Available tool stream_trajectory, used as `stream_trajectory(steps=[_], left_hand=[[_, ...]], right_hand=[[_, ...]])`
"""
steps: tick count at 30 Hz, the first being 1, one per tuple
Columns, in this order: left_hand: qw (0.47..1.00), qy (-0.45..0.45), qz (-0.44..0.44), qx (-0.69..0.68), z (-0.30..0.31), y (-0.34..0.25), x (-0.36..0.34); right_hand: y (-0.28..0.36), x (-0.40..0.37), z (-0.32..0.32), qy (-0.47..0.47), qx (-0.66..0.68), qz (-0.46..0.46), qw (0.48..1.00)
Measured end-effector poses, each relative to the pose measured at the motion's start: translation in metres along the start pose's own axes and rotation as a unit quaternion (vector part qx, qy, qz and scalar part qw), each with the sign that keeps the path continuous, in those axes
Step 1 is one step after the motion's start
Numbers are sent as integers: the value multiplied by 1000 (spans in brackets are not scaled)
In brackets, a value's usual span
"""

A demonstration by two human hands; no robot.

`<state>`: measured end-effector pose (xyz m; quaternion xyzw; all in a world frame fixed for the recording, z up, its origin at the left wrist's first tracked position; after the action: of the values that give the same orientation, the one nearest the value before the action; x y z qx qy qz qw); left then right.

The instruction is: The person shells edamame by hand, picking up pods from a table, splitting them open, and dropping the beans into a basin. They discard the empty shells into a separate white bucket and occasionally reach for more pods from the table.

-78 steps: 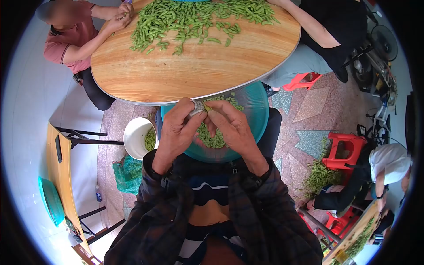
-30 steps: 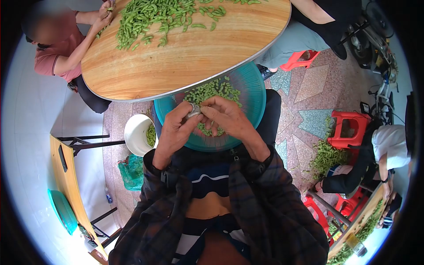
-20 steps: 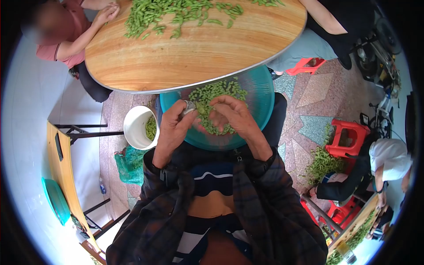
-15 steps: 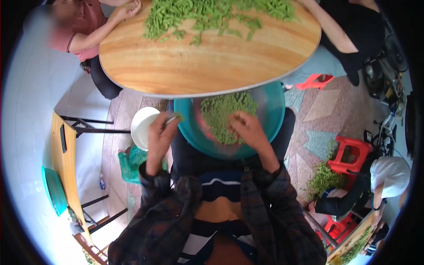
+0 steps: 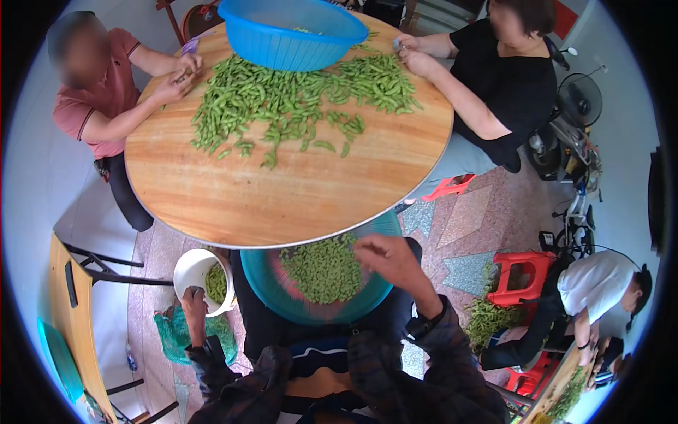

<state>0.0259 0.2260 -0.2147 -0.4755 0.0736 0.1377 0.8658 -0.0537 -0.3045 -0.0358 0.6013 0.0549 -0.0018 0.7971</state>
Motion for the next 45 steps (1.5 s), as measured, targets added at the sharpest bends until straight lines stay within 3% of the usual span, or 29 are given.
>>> stream_trajectory(steps=[1,3,5,8,10,13,20,26,29,32,34,35,37,41,45], left_hand=[[1000,6,-5,-5,-4,-10,-1],[999,-1,-11,-31,-7,-31,-6],[998,-13,-45,-33,-7,-59,-14],[995,-32,-80,-45,-5,-99,-26],[991,-29,-100,-85,-3,-112,-28],[989,-41,-122,-72,-4,-122,-29],[988,-32,-113,-98,-12,-150,-37],[978,-20,-159,-136,-26,-178,-42],[970,-1,-181,-162,-34,-202,-47],[950,92,-211,-213,-55,-256,-64],[939,151,-235,-202,-69,-282,-71],[934,180,-248,-185,-76,-296,-74],[916,225,-273,-188,-97,-316,-75],[900,318,-200,-222,-130,-349,-79],[875,347,-208,-265,-147,-347,-80]], right_hand=[[6,12,13,-7,-7,0,1000],[18,40,41,-111,-71,27,991],[14,74,67,-201,-53,16,978],[-13,135,111,-271,-155,98,945],[-19,172,138,-361,-294,200,862],[-22,216,164,-367,-400,198,816],[-28,260,175,-360,-462,97,805],[-27,245,175,-350,-437,84,824],[-21,233,166,-366,-423,135,818],[-15,208,143,-338,-375,172,846],[1,179,108,-244,-116,150,951],[9,163,88,-236,-111,146,954],[23,133,50,-183,64,100,976],[38,84,-7,-125,142,121,974],[49,54,-31,-100,111,96,984]])
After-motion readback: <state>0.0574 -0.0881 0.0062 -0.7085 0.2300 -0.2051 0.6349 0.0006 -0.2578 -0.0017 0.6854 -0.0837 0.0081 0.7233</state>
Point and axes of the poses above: each hand's wrist, its own x-axis towards the middle knuckle, its own z-axis out of the back of the hand, y = z × x, the point moved 1 cm from there along x, towards the middle knuckle, and after that the axes turned 6 degrees about y, right-handed, at the moved point
